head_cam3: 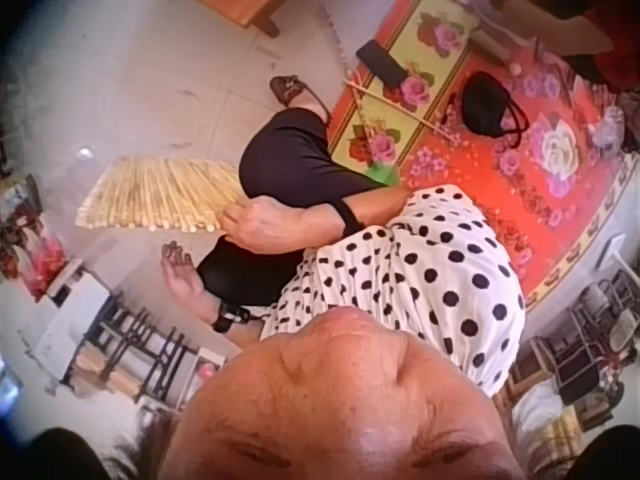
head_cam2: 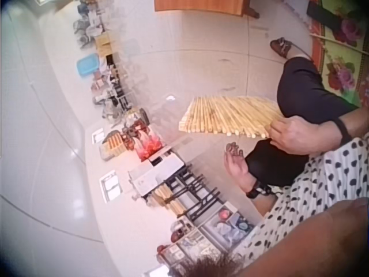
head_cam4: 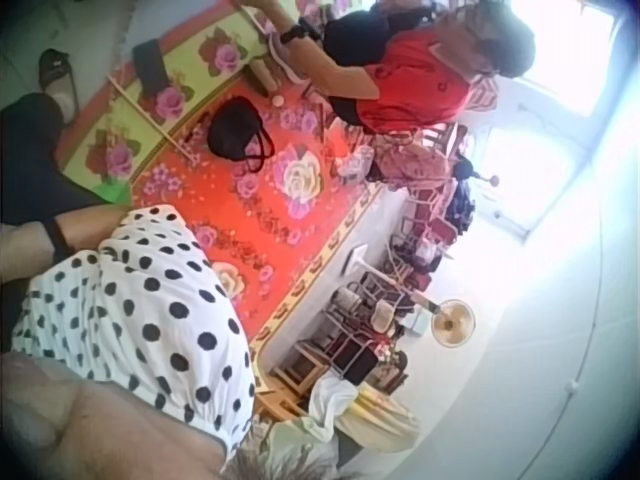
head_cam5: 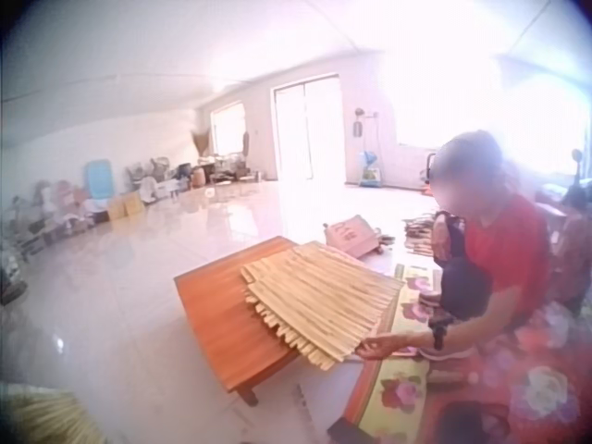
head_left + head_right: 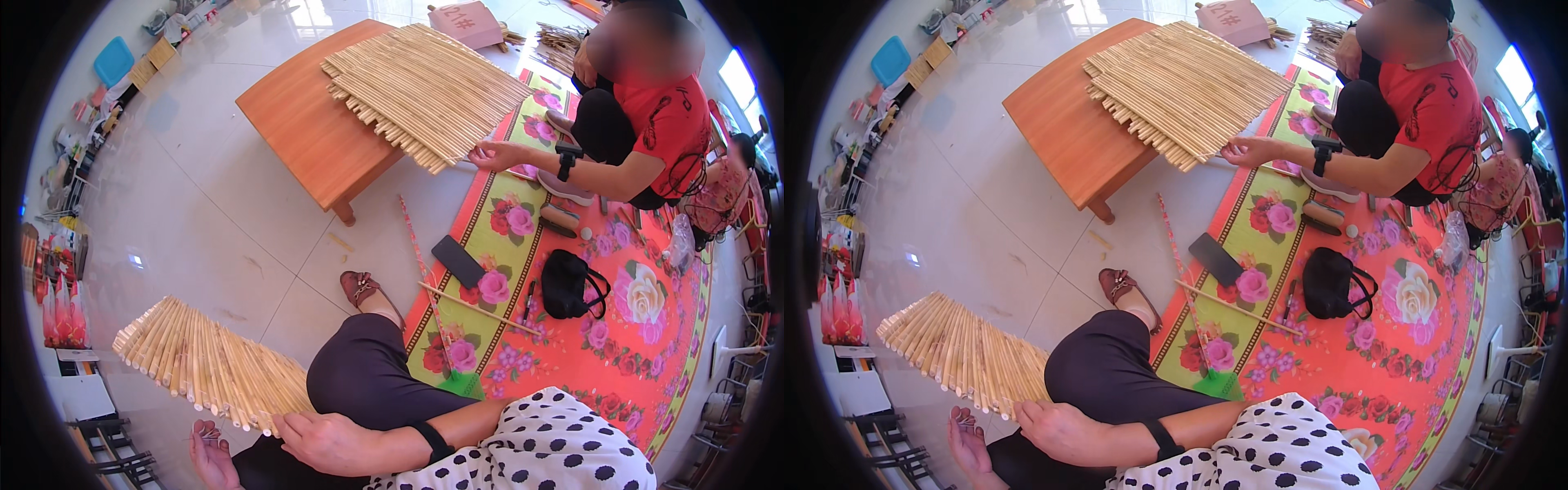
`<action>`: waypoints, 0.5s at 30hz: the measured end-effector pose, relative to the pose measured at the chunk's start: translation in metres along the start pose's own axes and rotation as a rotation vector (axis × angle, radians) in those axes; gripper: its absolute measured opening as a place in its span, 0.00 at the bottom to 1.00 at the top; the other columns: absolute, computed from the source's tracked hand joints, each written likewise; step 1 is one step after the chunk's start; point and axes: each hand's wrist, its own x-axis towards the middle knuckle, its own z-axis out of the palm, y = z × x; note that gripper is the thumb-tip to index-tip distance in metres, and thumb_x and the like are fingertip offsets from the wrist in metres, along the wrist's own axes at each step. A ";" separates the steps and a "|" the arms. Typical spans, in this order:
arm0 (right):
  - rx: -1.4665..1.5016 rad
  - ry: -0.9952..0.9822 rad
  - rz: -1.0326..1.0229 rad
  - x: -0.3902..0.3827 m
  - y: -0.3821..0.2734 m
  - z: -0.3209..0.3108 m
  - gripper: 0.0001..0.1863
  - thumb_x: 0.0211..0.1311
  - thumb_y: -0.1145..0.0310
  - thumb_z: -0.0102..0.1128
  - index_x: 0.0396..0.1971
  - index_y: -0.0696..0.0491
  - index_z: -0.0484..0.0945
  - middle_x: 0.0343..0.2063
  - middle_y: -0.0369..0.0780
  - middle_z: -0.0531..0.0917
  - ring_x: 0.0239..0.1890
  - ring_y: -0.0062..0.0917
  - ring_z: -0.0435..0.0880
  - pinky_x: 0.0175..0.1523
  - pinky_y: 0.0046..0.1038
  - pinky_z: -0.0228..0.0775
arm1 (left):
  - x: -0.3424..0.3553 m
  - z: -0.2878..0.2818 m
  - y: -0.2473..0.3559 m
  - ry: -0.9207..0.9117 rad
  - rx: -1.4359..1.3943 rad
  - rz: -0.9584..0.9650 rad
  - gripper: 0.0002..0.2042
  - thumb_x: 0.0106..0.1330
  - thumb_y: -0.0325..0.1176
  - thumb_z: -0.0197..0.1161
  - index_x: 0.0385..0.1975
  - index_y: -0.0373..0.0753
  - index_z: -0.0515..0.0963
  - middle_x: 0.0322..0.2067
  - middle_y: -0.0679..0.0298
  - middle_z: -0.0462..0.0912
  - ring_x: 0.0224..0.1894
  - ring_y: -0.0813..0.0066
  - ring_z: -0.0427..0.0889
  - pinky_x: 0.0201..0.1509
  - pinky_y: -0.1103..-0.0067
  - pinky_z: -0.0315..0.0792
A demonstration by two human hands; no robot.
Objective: The person sits on the floor and weaves a bamboo mat by hand, using a needle and thread to bind the bamboo strips together. They repeatedly pass the needle through the strips and pull the thread tight to secure the weave.
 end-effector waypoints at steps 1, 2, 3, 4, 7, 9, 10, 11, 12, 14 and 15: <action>-0.006 0.004 -0.008 0.001 0.000 -0.001 0.25 0.61 0.64 0.62 0.52 0.66 0.72 0.29 0.40 0.75 0.30 0.27 0.81 0.30 0.25 0.75 | 0.000 0.000 0.000 0.002 0.003 0.004 0.18 0.75 0.43 0.53 0.58 0.43 0.71 0.46 0.69 0.78 0.41 0.84 0.73 0.38 0.86 0.65; -0.010 0.010 -0.015 0.001 0.000 -0.002 0.25 0.61 0.64 0.62 0.52 0.66 0.72 0.28 0.40 0.75 0.30 0.27 0.81 0.30 0.25 0.75 | 0.000 0.000 0.000 0.003 0.007 0.008 0.18 0.75 0.43 0.53 0.58 0.42 0.71 0.46 0.69 0.78 0.41 0.84 0.73 0.38 0.86 0.65; -0.015 0.015 -0.022 0.001 0.000 -0.002 0.25 0.61 0.64 0.62 0.52 0.66 0.72 0.28 0.40 0.74 0.30 0.27 0.81 0.30 0.25 0.75 | 0.000 -0.001 0.000 0.004 0.012 0.012 0.18 0.75 0.43 0.53 0.58 0.42 0.71 0.46 0.69 0.78 0.41 0.84 0.73 0.38 0.86 0.65; -0.012 0.009 -0.014 0.001 -0.001 -0.002 0.25 0.61 0.64 0.62 0.52 0.66 0.72 0.28 0.40 0.74 0.30 0.27 0.81 0.30 0.25 0.75 | -0.001 -0.001 0.000 0.007 0.015 0.011 0.18 0.75 0.43 0.53 0.58 0.42 0.71 0.46 0.69 0.78 0.41 0.84 0.73 0.38 0.86 0.65; -0.004 0.001 0.000 0.001 -0.001 -0.002 0.25 0.61 0.64 0.62 0.52 0.66 0.73 0.28 0.40 0.74 0.30 0.27 0.80 0.29 0.25 0.74 | 0.000 0.000 0.001 0.006 0.017 0.011 0.18 0.75 0.43 0.53 0.58 0.43 0.72 0.46 0.69 0.78 0.41 0.84 0.73 0.38 0.86 0.65; 0.005 0.007 0.001 0.001 -0.001 -0.001 0.25 0.61 0.64 0.63 0.52 0.66 0.73 0.28 0.40 0.74 0.30 0.27 0.80 0.29 0.25 0.74 | -0.001 -0.001 0.001 -0.003 0.015 0.012 0.18 0.74 0.43 0.53 0.58 0.43 0.72 0.46 0.69 0.79 0.42 0.84 0.73 0.38 0.86 0.65; 0.012 0.013 0.001 0.001 -0.001 -0.001 0.25 0.61 0.64 0.63 0.52 0.66 0.73 0.28 0.40 0.74 0.30 0.27 0.80 0.29 0.25 0.74 | 0.000 -0.002 0.000 0.007 0.011 0.007 0.17 0.74 0.43 0.53 0.58 0.43 0.72 0.46 0.70 0.79 0.41 0.85 0.73 0.39 0.86 0.65; 0.019 0.019 0.001 0.001 0.000 0.000 0.25 0.60 0.64 0.63 0.51 0.67 0.73 0.28 0.40 0.74 0.30 0.27 0.80 0.29 0.25 0.74 | 0.000 -0.003 -0.001 0.016 0.007 0.002 0.17 0.74 0.44 0.53 0.58 0.43 0.72 0.46 0.70 0.79 0.41 0.85 0.73 0.39 0.86 0.64; 0.026 0.024 0.002 0.001 0.000 0.000 0.25 0.60 0.64 0.63 0.51 0.67 0.73 0.28 0.39 0.74 0.29 0.27 0.80 0.29 0.25 0.74 | 0.000 -0.003 -0.001 0.026 0.003 -0.003 0.17 0.74 0.44 0.53 0.57 0.43 0.72 0.46 0.70 0.79 0.41 0.85 0.73 0.39 0.86 0.64; 0.026 0.021 0.005 0.001 -0.001 -0.001 0.25 0.60 0.64 0.63 0.51 0.67 0.73 0.28 0.39 0.74 0.29 0.26 0.80 0.29 0.25 0.74 | 0.001 -0.004 -0.001 0.023 0.010 -0.006 0.17 0.74 0.44 0.53 0.57 0.43 0.72 0.46 0.70 0.78 0.41 0.85 0.73 0.39 0.85 0.64; 0.027 0.020 0.007 0.001 -0.001 -0.002 0.25 0.60 0.64 0.63 0.51 0.67 0.73 0.28 0.39 0.74 0.29 0.26 0.80 0.29 0.25 0.74 | 0.001 -0.004 -0.001 0.021 0.014 -0.008 0.17 0.74 0.44 0.53 0.57 0.44 0.72 0.46 0.70 0.78 0.41 0.85 0.73 0.39 0.85 0.64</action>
